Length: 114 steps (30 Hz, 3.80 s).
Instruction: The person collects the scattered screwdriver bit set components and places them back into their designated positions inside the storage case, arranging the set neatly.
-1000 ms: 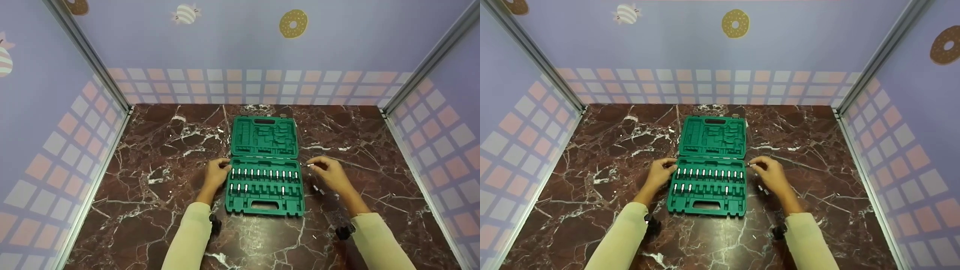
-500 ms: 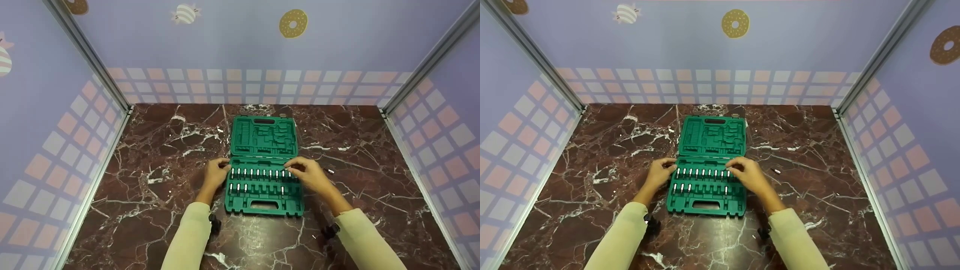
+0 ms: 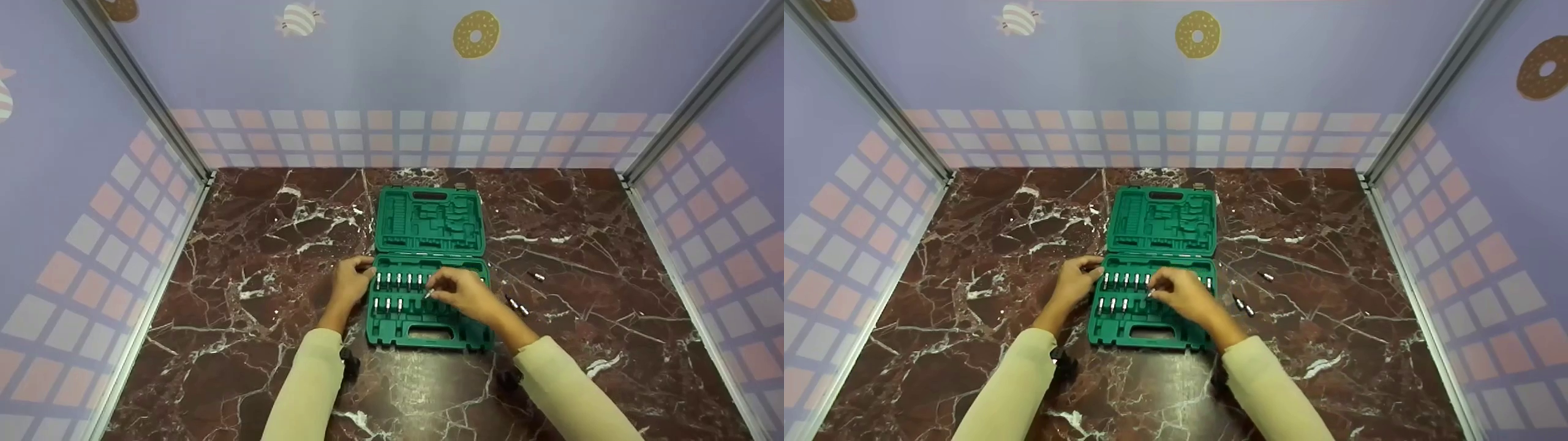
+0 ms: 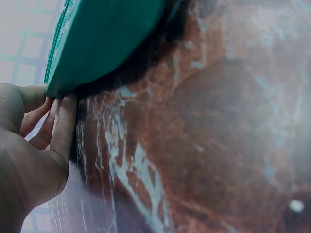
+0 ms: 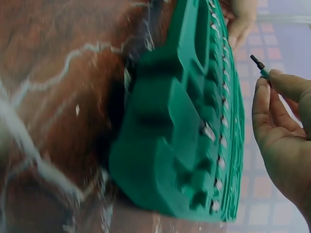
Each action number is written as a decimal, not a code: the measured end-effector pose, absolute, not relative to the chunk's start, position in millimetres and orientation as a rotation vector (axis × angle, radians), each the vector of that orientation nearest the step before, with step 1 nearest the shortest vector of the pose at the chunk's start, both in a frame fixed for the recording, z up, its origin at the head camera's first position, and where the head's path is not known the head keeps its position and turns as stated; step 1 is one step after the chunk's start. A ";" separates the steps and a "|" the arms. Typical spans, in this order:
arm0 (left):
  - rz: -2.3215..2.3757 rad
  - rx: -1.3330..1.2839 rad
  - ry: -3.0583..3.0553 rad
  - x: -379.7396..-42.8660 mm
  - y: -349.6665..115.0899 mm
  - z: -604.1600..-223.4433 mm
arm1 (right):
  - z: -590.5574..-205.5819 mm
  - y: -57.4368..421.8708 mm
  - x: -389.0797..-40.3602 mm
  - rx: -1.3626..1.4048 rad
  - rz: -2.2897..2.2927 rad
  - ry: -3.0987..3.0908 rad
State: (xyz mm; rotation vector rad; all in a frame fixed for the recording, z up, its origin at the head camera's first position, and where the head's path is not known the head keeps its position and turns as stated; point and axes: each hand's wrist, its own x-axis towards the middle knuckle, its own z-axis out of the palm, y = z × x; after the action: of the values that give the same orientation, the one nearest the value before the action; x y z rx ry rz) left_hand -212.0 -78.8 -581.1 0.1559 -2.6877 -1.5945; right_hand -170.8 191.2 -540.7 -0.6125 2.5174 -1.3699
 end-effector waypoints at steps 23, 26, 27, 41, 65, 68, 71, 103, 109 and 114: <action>-1.639 0.157 -2.670 -211.4 -79.4 -581.2 | -549.5 147.3 -170.9 -0.811 -0.967 2.655; -1.633 0.161 -2.668 -211.8 -78.9 -580.7 | -547.8 143.5 -171.1 -0.805 -0.947 2.675; -1.629 0.161 -2.670 -212.1 -78.7 -580.5 | -546.9 142.1 -171.3 -0.796 -0.938 2.679; -1.599 0.165 -2.702 -212.7 -78.2 -579.4 | -543.2 134.2 -177.3 -0.643 -0.878 2.726; -1.596 0.187 -2.685 -213.0 -76.4 -579.1 | -548.8 137.8 -177.3 -0.615 -0.954 2.709; -1.594 0.174 -2.683 -213.1 -76.4 -579.4 | -550.2 140.5 -175.6 -0.637 -0.972 2.706; -1.581 0.166 -2.683 -213.2 -77.3 -580.4 | -551.0 142.8 -174.7 -0.661 -0.982 2.703; -1.607 0.156 -2.675 -212.8 -80.0 -581.9 | -536.8 243.1 -163.8 -0.531 -1.509 2.832; -1.614 0.154 -2.685 -212.8 -80.0 -582.3 | -540.8 271.0 -163.0 -0.409 -1.619 2.850; -1.613 0.140 -2.673 -213.1 -79.9 -581.8 | -543.6 294.3 -163.7 -0.304 -1.652 2.882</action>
State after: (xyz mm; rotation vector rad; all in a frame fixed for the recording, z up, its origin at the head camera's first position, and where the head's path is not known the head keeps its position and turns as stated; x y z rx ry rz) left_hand -213.1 -79.9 -581.8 0.1403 -2.6730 -1.6131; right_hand -163.7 294.3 -543.6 -0.3043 2.8818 -1.6523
